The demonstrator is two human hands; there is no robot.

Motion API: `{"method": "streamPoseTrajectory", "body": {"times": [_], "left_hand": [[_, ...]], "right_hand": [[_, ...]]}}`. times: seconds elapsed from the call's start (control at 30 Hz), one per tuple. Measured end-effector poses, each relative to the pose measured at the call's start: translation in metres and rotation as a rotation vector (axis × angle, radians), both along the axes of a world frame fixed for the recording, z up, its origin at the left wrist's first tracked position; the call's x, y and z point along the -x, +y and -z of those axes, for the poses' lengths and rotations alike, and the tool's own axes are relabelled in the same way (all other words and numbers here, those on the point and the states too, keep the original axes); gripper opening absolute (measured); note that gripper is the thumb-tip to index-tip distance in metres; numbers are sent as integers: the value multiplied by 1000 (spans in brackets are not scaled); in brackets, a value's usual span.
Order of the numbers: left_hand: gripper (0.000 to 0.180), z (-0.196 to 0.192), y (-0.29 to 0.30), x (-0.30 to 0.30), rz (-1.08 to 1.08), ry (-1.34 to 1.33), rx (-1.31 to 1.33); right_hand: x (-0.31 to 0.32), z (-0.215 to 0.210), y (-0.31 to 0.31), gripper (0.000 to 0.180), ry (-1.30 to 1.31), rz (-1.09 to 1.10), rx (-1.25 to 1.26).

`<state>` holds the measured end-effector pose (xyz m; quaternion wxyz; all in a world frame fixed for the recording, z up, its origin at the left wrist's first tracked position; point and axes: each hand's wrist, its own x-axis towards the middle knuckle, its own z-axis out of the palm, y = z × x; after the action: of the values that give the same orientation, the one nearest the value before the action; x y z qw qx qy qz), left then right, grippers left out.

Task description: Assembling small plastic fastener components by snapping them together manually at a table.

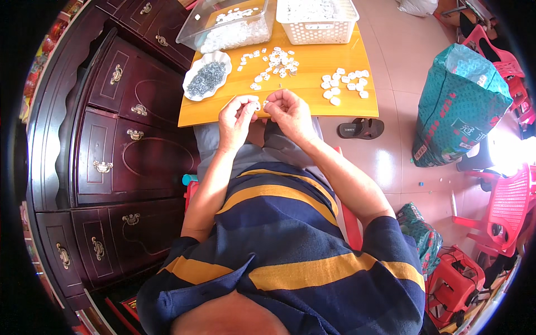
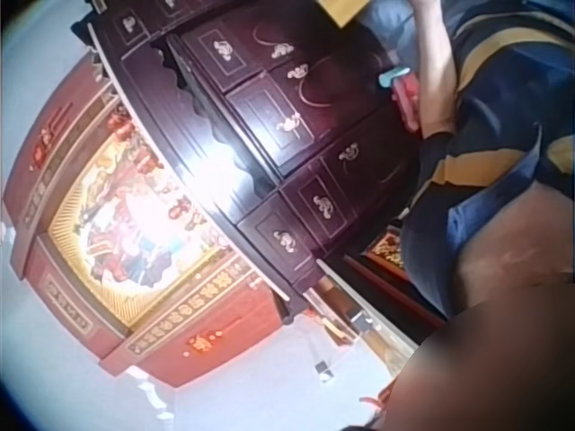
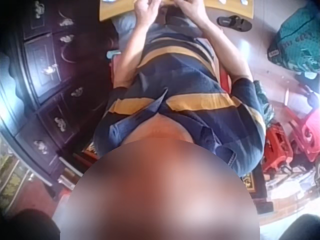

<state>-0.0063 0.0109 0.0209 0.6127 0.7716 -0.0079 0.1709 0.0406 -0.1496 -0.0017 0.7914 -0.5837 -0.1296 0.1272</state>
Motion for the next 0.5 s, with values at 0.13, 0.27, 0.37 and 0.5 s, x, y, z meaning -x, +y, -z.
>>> {"method": "streamPoseTrajectory", "body": {"times": [0.13,0.27,0.37,0.5], "left_hand": [[14,0,-1,-1,4,21,-12],[13,2,2,-1,5,7,-87],[12,9,9,-4,28,-28,-137],[11,3,8,-3,68,-20,-167]], "right_hand": [[1,1,0,11,0,-26,2],[3,0,0,11,25,-60,-26],[3,0,1,13,53,-111,-20],[3,-3,-3,15,132,-161,-12]]}}
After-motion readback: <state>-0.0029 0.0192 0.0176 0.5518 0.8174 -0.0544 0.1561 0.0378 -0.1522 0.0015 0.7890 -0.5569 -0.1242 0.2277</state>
